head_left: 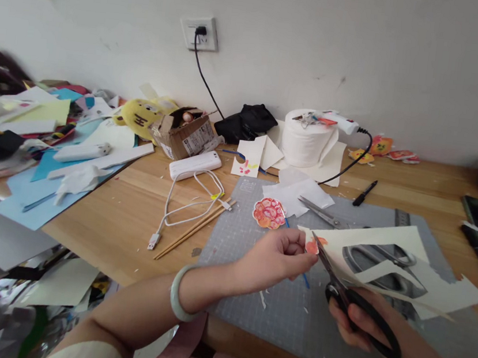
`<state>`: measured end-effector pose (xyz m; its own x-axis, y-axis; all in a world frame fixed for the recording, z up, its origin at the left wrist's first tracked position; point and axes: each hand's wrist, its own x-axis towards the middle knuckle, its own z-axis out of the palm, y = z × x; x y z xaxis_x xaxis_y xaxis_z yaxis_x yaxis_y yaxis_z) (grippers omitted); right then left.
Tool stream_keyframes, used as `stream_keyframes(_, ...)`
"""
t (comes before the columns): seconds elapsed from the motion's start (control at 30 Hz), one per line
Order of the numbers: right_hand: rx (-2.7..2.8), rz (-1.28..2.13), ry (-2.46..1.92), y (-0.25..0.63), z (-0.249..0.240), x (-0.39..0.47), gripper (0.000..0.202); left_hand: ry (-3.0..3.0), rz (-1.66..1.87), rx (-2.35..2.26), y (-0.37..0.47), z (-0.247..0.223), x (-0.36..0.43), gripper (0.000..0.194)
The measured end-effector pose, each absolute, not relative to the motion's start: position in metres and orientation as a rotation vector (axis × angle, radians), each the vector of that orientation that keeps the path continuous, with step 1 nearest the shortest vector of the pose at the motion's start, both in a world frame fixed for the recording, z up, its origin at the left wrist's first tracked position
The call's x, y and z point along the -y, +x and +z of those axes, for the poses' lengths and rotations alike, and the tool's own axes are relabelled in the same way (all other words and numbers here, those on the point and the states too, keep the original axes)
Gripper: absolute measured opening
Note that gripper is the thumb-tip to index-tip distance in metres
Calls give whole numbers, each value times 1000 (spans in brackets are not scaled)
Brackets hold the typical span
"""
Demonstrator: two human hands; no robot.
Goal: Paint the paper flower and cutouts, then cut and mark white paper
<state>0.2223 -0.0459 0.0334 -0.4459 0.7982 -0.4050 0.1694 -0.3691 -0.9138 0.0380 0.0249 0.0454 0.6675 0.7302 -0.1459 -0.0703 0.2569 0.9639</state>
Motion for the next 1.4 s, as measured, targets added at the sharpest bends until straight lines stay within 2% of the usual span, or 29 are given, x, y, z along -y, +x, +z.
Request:
stream_keyframes(0.2,1411,1888,-1248,229,24,49,60,1195,587,-658,37,46,-25,31)
stream_keyframes(0.47,1153,1944,-1119,230,26,49,46,1240,533,-679,35,47,-27,31)
stream_keyframes(0.73,1130,1982,-1114,232,25,46,49,1244,503,-706,35,43,-29,37)
stream_keyframes(1.1,1114,1987,-999,230,28,42,48,1228,539,-651,33,44,-30,27)
stream_keyframes(1.4,1074,1955,-1039,235,25,45,48,1211,561,-654,34,46,-31,29)
